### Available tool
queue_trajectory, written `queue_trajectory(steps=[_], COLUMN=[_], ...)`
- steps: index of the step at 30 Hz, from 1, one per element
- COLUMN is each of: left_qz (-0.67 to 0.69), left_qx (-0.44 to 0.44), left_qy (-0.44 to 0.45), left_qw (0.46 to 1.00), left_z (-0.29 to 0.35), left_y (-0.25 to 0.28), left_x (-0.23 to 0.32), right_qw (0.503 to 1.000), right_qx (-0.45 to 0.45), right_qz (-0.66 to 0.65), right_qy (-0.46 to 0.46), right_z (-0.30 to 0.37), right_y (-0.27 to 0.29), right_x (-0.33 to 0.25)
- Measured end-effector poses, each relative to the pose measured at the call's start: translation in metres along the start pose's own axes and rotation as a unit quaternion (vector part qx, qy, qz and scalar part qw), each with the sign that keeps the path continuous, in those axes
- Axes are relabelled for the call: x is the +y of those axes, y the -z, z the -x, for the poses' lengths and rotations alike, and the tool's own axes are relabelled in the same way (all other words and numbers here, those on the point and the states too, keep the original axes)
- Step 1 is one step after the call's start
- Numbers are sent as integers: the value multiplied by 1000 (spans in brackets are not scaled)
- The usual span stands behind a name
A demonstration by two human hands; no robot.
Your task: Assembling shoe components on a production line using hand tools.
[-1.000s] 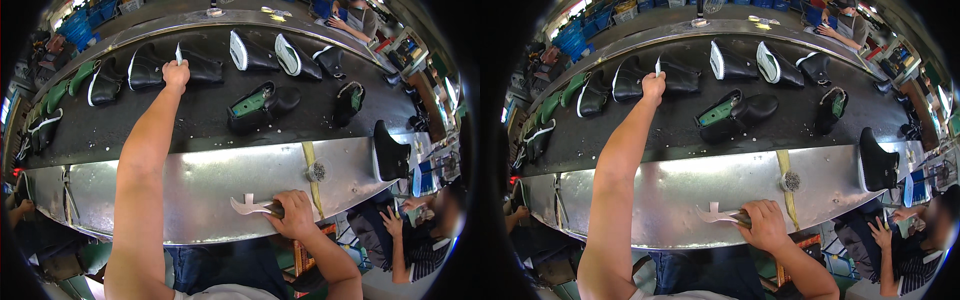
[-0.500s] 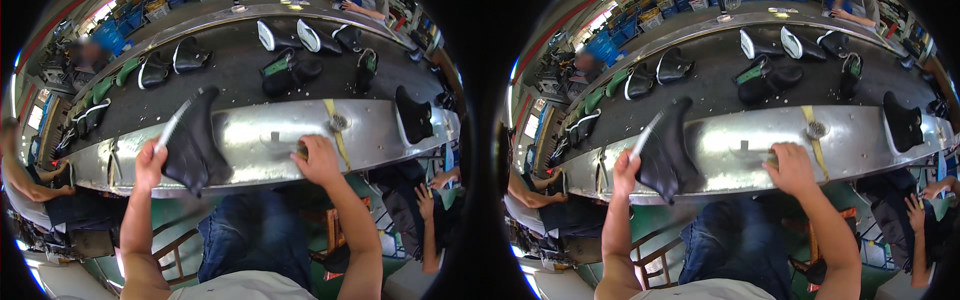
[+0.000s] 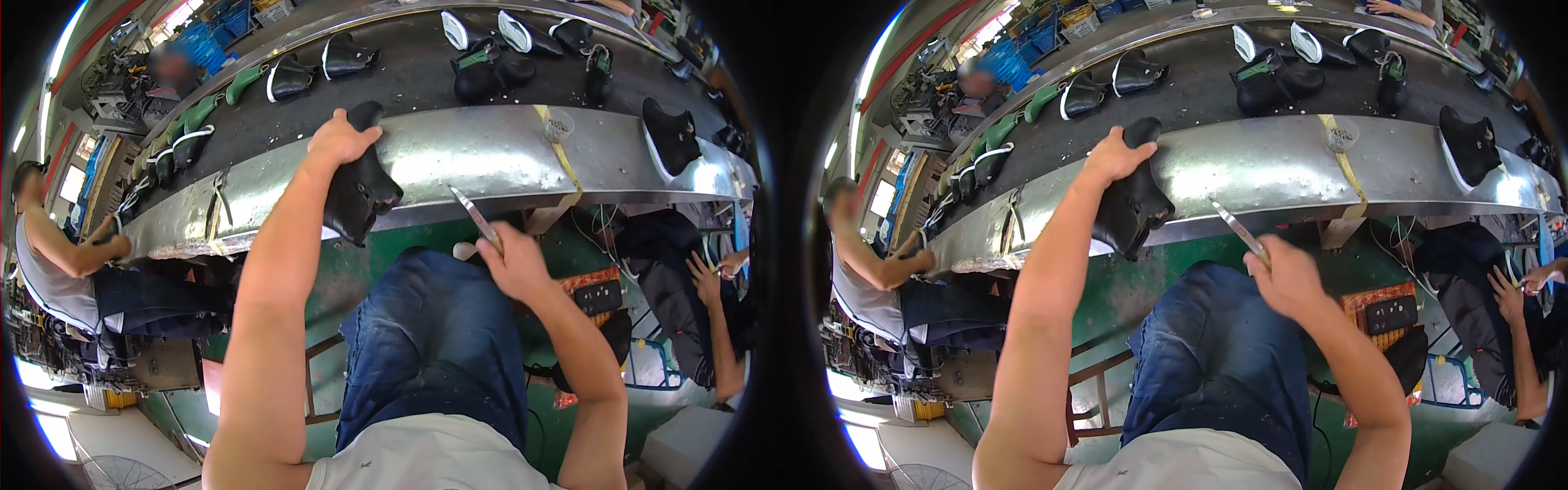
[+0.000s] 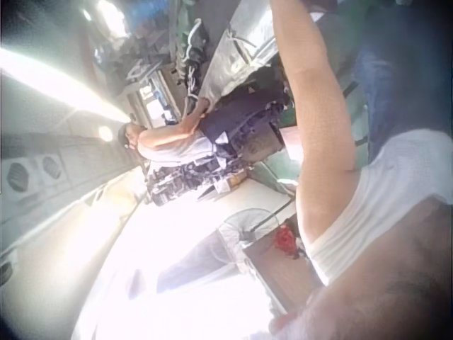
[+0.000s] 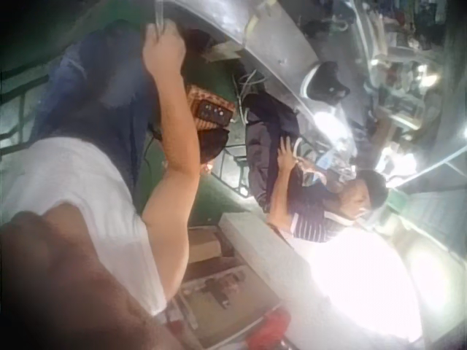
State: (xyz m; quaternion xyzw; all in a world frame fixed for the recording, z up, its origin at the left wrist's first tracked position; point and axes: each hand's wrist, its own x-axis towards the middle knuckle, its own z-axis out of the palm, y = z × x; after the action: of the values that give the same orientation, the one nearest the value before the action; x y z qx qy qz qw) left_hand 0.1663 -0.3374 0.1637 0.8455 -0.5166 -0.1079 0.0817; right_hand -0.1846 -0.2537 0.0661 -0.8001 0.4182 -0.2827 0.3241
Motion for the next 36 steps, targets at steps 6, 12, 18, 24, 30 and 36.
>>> queue_trajectory(steps=[6,12,18,24,30,36], left_qz=[326,324,302,263,211,38], left_qx=[-75,-78,-36,-23,-17,-10], left_qy=[45,46,29,24,19,-18], left_qw=[942,942,952,964,977,999], left_z=[-25,-27,-27,-22,-13,-1], left_y=[2,2,-5,-3,0,0], left_x=[-55,-55,-59,-51,-40,-22], right_qw=[954,976,991,972,968,979], right_qx=[-214,-205,-106,-34,-91,-87], right_qz=[-189,-54,80,227,227,179], right_qy=[-89,-50,-15,46,56,37], right_z=[-2,-53,-64,-70,-62,5], right_y=[-22,-39,-63,-66,-45,-37], right_x=[-50,-82,-88,-85,-82,-68])
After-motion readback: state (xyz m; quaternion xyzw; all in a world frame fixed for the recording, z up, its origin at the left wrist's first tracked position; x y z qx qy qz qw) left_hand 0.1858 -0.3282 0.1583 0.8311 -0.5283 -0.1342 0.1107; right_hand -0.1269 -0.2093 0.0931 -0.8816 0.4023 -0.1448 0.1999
